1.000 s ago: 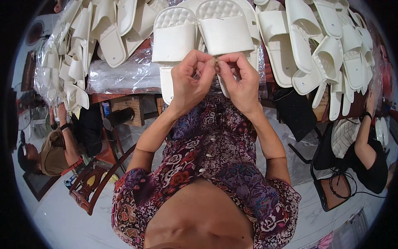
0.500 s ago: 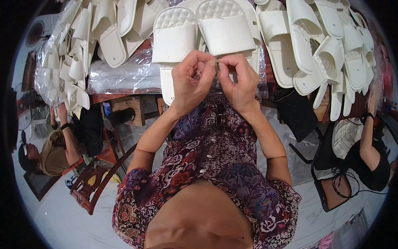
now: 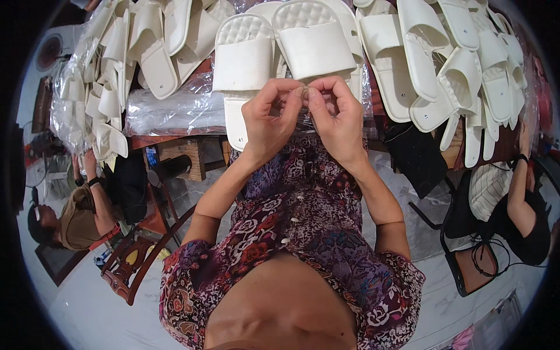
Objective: The person assembles white sandals by sewing foam soles and straps together with a needle and thread.
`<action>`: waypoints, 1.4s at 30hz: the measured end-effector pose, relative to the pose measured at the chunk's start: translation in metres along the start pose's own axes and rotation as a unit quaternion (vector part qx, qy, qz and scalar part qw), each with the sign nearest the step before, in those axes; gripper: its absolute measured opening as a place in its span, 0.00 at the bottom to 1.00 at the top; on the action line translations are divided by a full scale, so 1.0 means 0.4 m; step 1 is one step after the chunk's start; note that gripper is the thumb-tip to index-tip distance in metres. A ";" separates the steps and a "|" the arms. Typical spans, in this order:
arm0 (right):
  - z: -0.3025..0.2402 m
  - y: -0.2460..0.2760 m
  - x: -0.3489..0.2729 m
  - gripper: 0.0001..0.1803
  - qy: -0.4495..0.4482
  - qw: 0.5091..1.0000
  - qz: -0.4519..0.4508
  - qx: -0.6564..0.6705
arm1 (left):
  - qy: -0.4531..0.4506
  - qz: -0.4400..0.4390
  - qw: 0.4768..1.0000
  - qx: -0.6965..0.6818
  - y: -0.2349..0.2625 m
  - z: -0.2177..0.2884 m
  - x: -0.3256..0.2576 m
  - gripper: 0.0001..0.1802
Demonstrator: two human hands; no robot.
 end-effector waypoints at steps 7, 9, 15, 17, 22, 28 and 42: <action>0.021 0.010 0.015 0.06 -0.060 0.992 -0.057 0.092 | -0.033 -0.025 0.995 0.092 0.014 0.045 0.009 0.06; 0.018 0.014 0.019 0.06 -0.072 0.990 -0.069 0.104 | -0.035 -0.031 0.994 0.102 0.018 0.053 0.012 0.06; 0.023 0.024 0.020 0.07 -0.098 0.986 -0.093 0.094 | -0.026 -0.048 0.989 0.138 0.031 0.061 0.019 0.07; 0.003 0.025 0.022 0.08 -0.053 0.995 -0.084 0.005 | 0.016 -0.080 0.986 0.146 0.030 0.058 0.019 0.07; 0.007 0.029 0.019 0.07 -0.028 0.996 -0.071 -0.052 | 0.049 -0.087 0.990 0.098 0.021 0.044 0.013 0.05; -0.017 0.021 0.015 0.06 -0.014 0.995 -0.067 -0.071 | 0.080 -0.106 0.991 0.029 0.010 0.038 0.009 0.03; -0.030 0.029 0.004 0.06 0.035 0.990 -0.056 -0.126 | 0.057 -0.132 0.989 0.018 0.016 0.028 0.005 0.03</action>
Point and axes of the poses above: each hand's wrist, its own x-axis towards the middle knuckle, its own y-axis out of the back of the hand, z = x × y, the point moved 7 cm from there along x, towards the middle knuckle, and after that the axes turned 6 degrees about -z, right-handed, at the moved point
